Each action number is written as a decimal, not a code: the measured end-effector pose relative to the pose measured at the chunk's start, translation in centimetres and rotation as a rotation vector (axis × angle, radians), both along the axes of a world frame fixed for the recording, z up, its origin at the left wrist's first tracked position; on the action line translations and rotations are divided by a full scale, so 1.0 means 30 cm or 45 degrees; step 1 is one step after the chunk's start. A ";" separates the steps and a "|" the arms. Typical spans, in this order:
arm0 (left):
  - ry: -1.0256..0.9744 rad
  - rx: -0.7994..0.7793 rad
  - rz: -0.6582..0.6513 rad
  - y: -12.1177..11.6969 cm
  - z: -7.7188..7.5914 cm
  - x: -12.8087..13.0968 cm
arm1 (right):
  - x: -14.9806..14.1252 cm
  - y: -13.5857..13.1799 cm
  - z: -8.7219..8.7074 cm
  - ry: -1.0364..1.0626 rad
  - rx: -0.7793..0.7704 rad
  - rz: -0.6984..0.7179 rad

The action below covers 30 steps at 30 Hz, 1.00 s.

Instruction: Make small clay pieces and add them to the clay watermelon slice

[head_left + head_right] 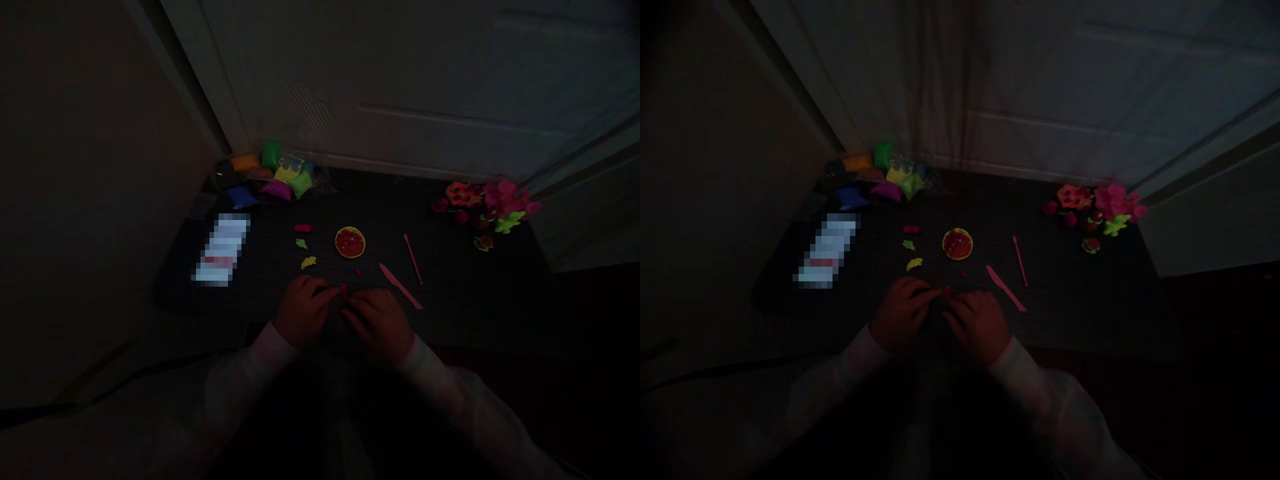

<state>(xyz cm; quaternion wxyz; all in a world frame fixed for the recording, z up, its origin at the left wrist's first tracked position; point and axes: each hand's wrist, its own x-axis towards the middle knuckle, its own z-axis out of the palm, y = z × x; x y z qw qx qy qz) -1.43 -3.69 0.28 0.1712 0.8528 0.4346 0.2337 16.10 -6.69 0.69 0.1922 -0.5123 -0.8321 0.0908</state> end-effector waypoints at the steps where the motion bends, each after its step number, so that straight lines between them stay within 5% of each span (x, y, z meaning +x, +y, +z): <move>1: 0.033 0.005 -0.009 -0.003 0.000 0.002 | 0.007 -0.005 0.002 0.028 -0.005 0.014; 17: 0.220 0.045 -0.059 -0.008 -0.002 0.021 | 0.017 0.020 -0.011 0.128 -0.137 -0.071; 30: 0.156 0.074 -0.076 -0.015 -0.004 0.016 | 0.000 0.038 -0.011 -0.166 -0.130 -0.077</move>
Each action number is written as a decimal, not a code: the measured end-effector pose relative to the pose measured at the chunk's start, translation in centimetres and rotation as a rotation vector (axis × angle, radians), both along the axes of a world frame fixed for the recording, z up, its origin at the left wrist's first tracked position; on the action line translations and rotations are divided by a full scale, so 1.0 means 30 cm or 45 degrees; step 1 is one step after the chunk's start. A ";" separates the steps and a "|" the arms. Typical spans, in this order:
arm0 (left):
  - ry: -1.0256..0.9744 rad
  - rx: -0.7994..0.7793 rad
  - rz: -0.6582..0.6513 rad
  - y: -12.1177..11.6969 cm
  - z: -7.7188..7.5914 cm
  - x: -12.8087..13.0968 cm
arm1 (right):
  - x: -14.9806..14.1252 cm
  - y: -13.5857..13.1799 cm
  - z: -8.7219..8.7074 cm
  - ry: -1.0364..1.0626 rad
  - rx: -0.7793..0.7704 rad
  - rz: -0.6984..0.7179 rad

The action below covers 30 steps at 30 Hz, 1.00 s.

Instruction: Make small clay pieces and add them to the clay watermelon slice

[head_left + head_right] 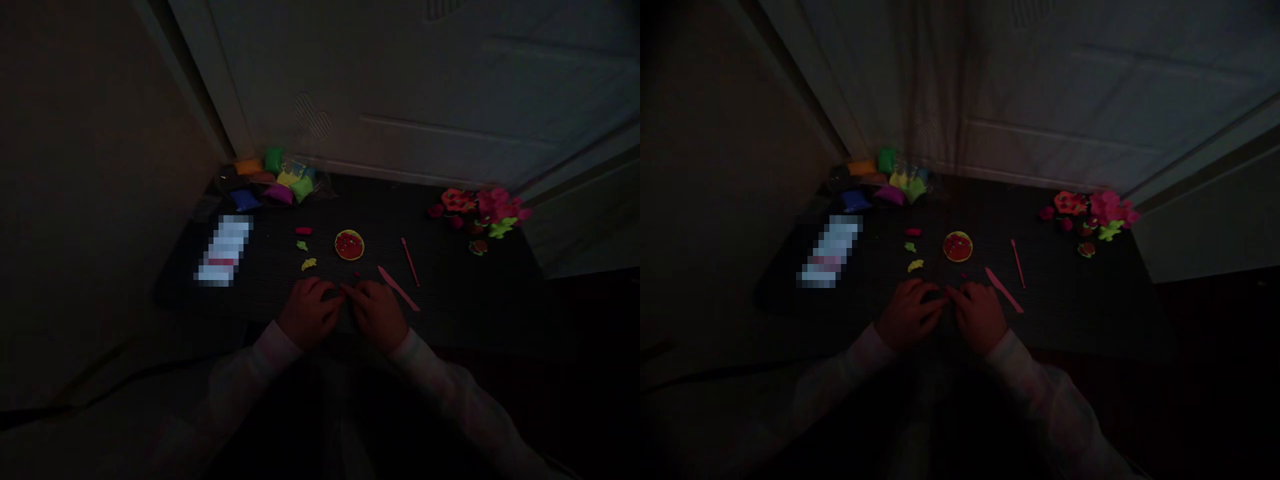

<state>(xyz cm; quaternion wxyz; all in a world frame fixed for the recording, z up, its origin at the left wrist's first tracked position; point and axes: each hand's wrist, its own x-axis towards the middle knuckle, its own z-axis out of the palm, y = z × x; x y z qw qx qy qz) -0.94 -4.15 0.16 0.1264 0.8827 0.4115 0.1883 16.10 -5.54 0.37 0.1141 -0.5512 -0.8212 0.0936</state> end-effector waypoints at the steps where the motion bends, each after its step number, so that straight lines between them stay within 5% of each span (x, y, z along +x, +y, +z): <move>1: 0.000 -0.007 0.001 0.000 0.000 0.000 | 0.001 0.001 -0.001 0.008 -0.003 -0.006; 30: 0.029 -0.028 0.044 0.002 0.013 0.011 | -0.002 -0.002 0.006 0.009 -0.010 0.011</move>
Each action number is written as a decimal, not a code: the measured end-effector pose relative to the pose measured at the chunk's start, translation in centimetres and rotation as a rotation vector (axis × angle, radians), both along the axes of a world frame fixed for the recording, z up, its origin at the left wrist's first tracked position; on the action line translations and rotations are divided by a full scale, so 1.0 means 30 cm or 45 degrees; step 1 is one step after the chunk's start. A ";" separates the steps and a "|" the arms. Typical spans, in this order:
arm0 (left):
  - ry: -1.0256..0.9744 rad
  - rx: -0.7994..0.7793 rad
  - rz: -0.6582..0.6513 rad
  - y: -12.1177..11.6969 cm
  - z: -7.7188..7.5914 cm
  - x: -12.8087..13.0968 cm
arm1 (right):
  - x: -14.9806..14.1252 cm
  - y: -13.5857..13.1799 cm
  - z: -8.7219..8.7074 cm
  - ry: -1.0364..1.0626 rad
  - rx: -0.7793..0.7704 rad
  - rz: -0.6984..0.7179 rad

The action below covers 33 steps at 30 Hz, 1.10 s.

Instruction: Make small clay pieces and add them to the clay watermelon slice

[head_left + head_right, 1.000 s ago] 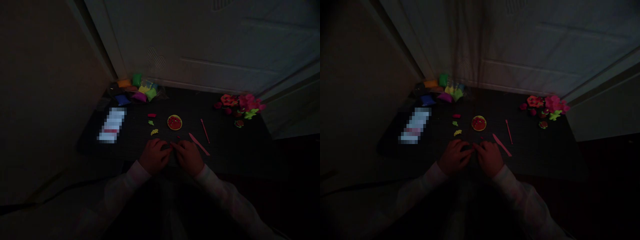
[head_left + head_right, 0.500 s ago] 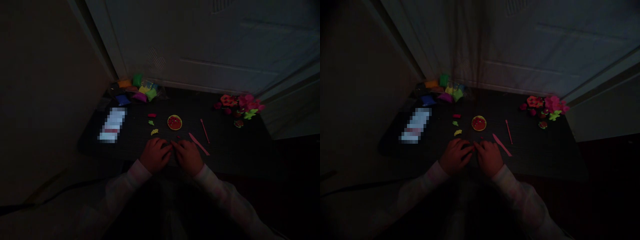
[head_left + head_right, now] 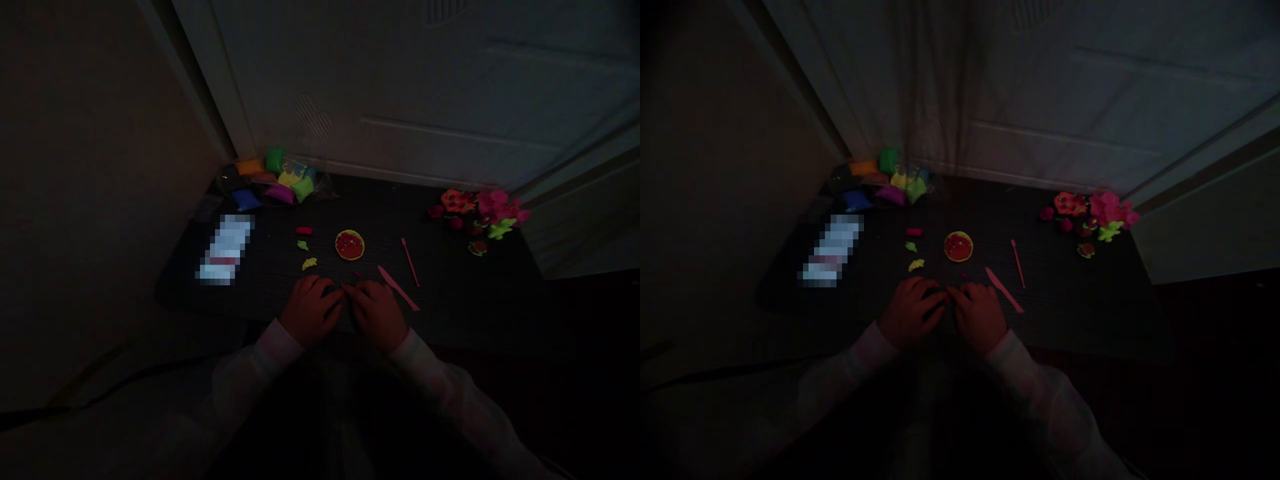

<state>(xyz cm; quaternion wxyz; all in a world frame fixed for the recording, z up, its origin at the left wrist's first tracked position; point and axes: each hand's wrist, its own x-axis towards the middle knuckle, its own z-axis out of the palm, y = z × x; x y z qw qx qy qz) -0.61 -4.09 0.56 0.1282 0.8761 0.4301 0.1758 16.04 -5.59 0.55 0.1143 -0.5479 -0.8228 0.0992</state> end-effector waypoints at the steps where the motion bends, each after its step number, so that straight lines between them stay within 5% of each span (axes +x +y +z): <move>1: -0.002 0.001 -0.001 -0.001 0.001 0.000 | 0.001 0.000 -0.001 0.013 0.000 -0.002; 33: -0.066 0.079 -0.017 -0.007 -0.017 -0.004 | 0.005 -0.011 -0.017 0.134 0.099 0.030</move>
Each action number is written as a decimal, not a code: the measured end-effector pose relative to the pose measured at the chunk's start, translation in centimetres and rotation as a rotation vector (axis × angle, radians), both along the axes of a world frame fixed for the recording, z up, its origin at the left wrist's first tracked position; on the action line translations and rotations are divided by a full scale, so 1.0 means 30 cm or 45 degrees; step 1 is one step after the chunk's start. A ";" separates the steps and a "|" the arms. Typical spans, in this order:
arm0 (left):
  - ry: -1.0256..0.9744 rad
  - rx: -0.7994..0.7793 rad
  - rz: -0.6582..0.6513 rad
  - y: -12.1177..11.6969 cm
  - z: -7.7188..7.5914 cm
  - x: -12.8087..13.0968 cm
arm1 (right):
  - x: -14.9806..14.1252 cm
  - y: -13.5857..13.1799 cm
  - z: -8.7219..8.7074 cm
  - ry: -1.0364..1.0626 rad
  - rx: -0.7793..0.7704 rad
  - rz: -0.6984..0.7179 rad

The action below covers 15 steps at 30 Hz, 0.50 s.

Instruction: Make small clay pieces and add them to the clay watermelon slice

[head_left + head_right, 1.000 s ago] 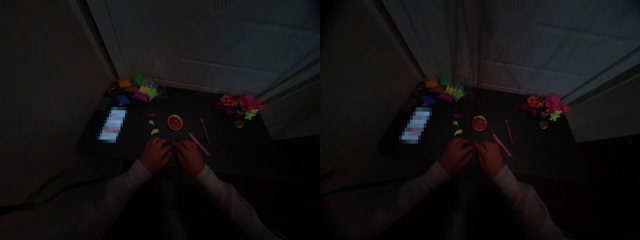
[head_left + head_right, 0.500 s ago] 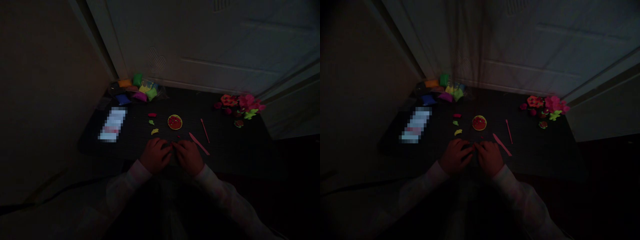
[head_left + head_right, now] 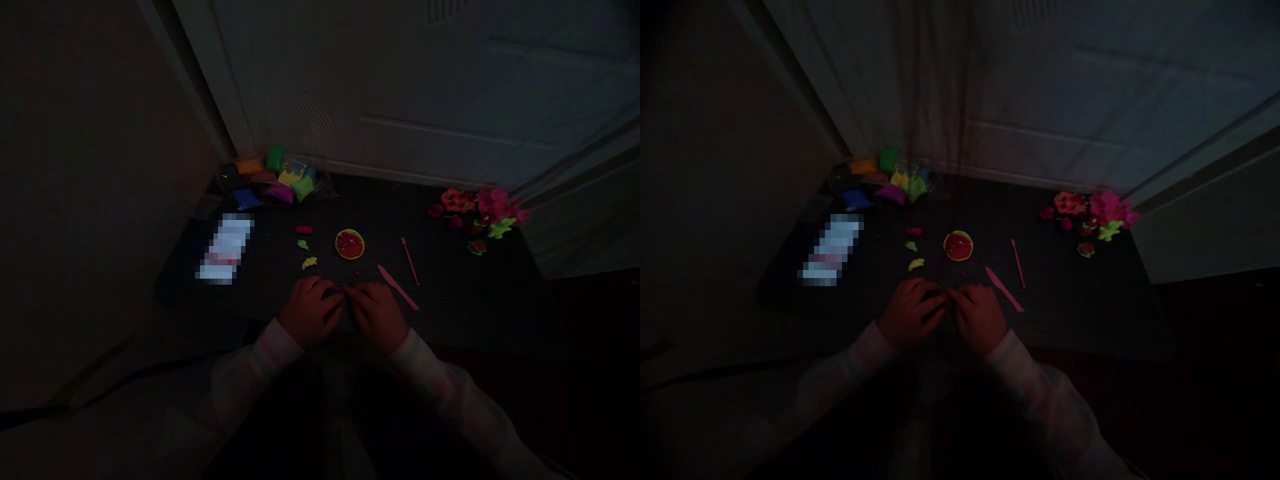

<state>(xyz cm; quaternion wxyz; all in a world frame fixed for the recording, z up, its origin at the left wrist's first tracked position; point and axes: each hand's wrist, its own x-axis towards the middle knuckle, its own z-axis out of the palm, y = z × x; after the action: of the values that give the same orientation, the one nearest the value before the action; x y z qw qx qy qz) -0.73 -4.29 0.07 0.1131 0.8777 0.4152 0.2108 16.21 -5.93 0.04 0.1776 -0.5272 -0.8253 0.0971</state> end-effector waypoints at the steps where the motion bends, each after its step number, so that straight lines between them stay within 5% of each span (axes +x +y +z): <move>1: -0.005 0.003 -0.002 0.000 0.000 0.000 | 0.000 0.001 0.001 0.014 0.004 -0.009; 15: 0.001 -0.005 -0.060 -0.001 0.002 -0.006 | -0.003 0.001 0.004 -0.076 -0.013 -0.027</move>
<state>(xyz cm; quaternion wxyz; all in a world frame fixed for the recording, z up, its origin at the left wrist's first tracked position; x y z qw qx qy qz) -0.91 -4.30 0.11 0.1196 0.8870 0.3950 0.2070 16.11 -5.88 0.15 0.1511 -0.5396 -0.8240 0.0836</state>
